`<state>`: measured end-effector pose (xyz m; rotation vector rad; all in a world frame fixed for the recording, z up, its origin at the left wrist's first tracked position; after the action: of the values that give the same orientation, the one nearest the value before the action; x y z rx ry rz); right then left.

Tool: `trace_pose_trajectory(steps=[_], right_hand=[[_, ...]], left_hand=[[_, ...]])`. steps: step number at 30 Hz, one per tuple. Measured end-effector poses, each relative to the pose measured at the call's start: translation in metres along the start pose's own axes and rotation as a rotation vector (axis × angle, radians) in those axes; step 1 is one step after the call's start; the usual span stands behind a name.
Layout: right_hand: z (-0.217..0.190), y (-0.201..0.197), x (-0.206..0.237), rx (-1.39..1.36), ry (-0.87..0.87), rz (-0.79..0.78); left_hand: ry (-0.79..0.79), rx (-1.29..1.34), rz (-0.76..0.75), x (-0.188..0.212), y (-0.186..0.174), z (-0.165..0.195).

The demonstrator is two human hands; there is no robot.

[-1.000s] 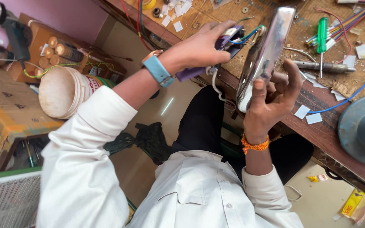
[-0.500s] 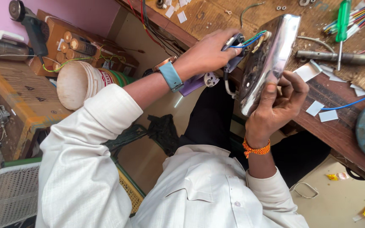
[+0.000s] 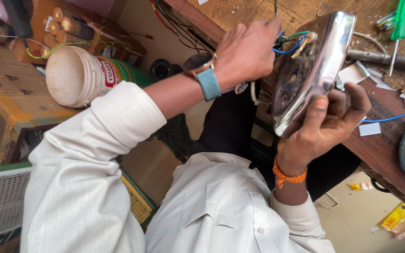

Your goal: The person uses a green screwdriver to tighten screws on the switch assembly of a purple electric iron, then aligns and snaps the metal baseplate onto the plastic housing. The person holds the iron and adjusts the internal wiring while seated at a cluttered workbench.

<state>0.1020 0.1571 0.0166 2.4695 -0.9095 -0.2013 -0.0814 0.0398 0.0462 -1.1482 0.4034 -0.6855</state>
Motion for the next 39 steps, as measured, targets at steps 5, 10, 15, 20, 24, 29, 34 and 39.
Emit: trace_pose_trajectory(steps=[5, 10, 15, 20, 24, 29, 34, 39], right_hand=[[-0.006, 0.002, 0.002, 0.011, 0.041, 0.028], [-0.004, 0.019, -0.013, -0.002, 0.183, -0.053], [0.002, 0.022, -0.018, -0.019, 0.303, -0.066], [0.007, 0.022, -0.016, 0.021, 0.281, -0.038], [0.012, 0.019, -0.015, 0.073, 0.290, -0.015], [0.016, 0.017, -0.014, 0.127, 0.308, -0.024], [0.019, 0.021, -0.012, 0.125, 0.307, -0.060], [0.017, 0.023, -0.008, 0.120, 0.319, -0.086]], left_hand=[[0.102, 0.081, 0.249, -0.003, -0.031, 0.012], [0.081, 0.087, 0.290, -0.025, -0.038, -0.005], [0.061, -0.008, 0.300, -0.015, -0.014, -0.025], [0.099, 0.229, 0.181, -0.018, 0.017, -0.036], [0.114, 0.408, 0.177, -0.009, 0.028, -0.036], [0.181, 0.520, 0.262, 0.001, 0.024, -0.032], [0.137, 0.548, 0.302, 0.008, 0.017, -0.029], [0.207, 0.612, 0.284, 0.010, 0.006, -0.022]])
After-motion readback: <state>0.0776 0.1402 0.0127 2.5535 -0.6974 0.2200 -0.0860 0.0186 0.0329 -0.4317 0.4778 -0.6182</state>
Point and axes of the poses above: each hand's wrist, its own x-axis away from the middle knuckle, its own y-axis out of the palm, z = x × y, the point moved 9 cm from there along -x, towards the middle knuckle, and after that the axes turned 9 degrees about y, right-handed, at the moved point
